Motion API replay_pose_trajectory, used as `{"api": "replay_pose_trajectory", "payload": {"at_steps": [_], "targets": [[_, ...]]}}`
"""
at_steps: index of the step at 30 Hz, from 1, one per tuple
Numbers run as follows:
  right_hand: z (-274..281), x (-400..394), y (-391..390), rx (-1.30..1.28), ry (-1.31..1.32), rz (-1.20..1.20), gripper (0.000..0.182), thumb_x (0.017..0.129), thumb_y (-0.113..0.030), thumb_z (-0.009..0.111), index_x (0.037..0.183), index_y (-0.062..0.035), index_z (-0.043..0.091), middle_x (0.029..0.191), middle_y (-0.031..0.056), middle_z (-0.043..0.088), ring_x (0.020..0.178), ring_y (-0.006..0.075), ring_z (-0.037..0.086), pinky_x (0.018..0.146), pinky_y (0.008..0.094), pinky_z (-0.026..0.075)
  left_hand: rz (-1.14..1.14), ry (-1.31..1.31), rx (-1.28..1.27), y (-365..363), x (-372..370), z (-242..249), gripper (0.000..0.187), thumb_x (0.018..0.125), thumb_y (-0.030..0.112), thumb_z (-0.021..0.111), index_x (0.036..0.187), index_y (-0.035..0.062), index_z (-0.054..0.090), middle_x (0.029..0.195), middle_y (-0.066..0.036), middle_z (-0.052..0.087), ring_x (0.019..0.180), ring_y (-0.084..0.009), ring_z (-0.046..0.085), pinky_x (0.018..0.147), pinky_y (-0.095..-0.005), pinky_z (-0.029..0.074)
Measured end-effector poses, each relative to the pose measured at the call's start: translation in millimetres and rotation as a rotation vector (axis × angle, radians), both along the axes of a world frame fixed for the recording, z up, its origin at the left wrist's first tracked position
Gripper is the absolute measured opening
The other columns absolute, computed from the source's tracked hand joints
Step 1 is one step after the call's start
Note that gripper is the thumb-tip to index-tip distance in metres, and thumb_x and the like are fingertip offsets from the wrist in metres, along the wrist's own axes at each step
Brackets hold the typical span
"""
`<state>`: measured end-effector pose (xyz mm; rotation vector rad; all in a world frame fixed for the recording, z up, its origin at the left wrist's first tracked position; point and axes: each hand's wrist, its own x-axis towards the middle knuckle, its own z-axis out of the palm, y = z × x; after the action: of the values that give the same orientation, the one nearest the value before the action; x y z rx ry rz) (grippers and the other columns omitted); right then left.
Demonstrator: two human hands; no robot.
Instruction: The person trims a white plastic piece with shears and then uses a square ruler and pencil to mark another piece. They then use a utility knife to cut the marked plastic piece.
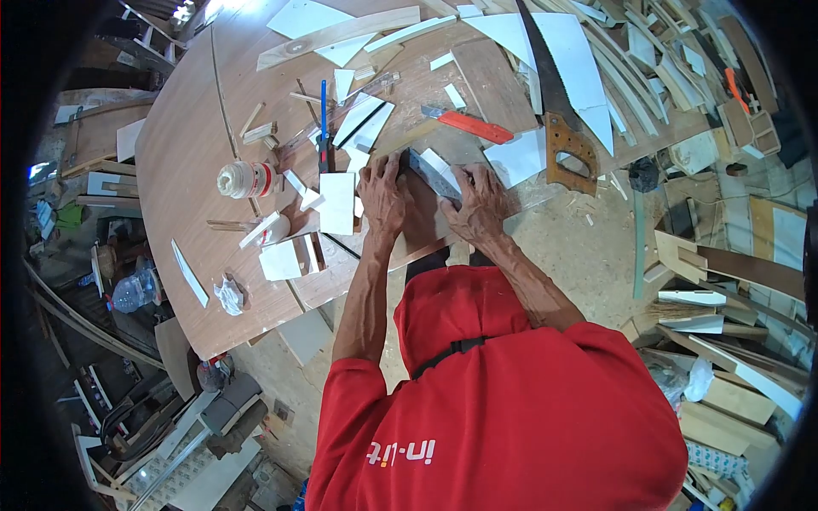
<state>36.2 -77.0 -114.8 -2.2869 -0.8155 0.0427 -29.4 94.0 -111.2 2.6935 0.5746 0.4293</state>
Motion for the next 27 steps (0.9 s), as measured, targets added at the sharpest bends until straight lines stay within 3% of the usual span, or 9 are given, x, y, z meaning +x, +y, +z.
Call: {"api": "replay_pose_trajectory", "payload": {"at_steps": [3, 13, 16, 18, 27], "targets": [[-1.5, -0.5, -0.5, 0.0, 0.002, 0.014, 0.057, 0.07, -0.025, 0.073, 0.121, -0.0055, 0.055, 0.109, 0.0127, 0.049, 0.104, 0.032, 0.048, 0.089, 0.0461, 0.04, 0.041, 0.045, -0.032, 1.2, 2.1, -4.5, 0.044, 0.079, 0.014, 0.061, 0.123, 0.0131, 0.059, 0.116, -0.009, 0.054, 0.108, -0.0337, 0.046, 0.091, -0.0463, 0.039], [-4.9, -2.3, 2.0, -0.054, -0.019, 0.021, 0.057, 0.071, -0.028, 0.072, 0.122, -0.0095, 0.055, 0.111, 0.0103, 0.048, 0.105, 0.03, 0.048, 0.085, 0.0469, 0.039, 0.027, -0.016, -0.094, 2.4, 0.7, -6.8, 0.046, 0.077, 0.015, 0.065, 0.122, 0.0118, 0.061, 0.115, -0.012, 0.054, 0.105, -0.0345, 0.045, 0.093, -0.0466, 0.036], [-4.9, -2.0, 2.5, -0.054, -0.012, 0.02, 0.057, 0.071, -0.028, 0.072, 0.122, -0.0093, 0.055, 0.111, 0.0105, 0.048, 0.105, 0.0299, 0.048, 0.084, 0.0468, 0.039, 0.042, -0.038, -0.117, -1.9, 2.4, -7.9, 0.044, 0.081, 0.025, 0.067, 0.121, 0.0106, 0.061, 0.116, -0.013, 0.054, 0.106, -0.0346, 0.045, 0.094, -0.0471, 0.035], [-5.2, -1.6, 2.6, -0.051, -0.011, 0.023, 0.057, 0.071, -0.028, 0.072, 0.122, -0.0092, 0.055, 0.111, 0.0108, 0.048, 0.104, 0.0299, 0.048, 0.083, 0.0467, 0.039, 0.11, -0.007, -0.09, -8.5, 3.6, -9.4, 0.052, 0.081, 0.039, 0.069, 0.124, 0.0103, 0.059, 0.121, -0.015, 0.052, 0.111, -0.0359, 0.044, 0.097, -0.0487, 0.033], [-7.2, 2.2, -1.8, -0.001, 0.009, 0.065, 0.062, 0.069, -0.028, 0.075, 0.123, -0.0091, 0.054, 0.111, 0.0115, 0.048, 0.104, 0.0308, 0.048, 0.084, 0.0464, 0.039, 0.149, 0.049, 0.004, -17.8, 4.6, -10.7, 0.062, 0.08, 0.051, 0.068, 0.127, 0.0114, 0.058, 0.124, -0.017, 0.049, 0.117, -0.0352, 0.043, 0.101, -0.0473, 0.029]]}}
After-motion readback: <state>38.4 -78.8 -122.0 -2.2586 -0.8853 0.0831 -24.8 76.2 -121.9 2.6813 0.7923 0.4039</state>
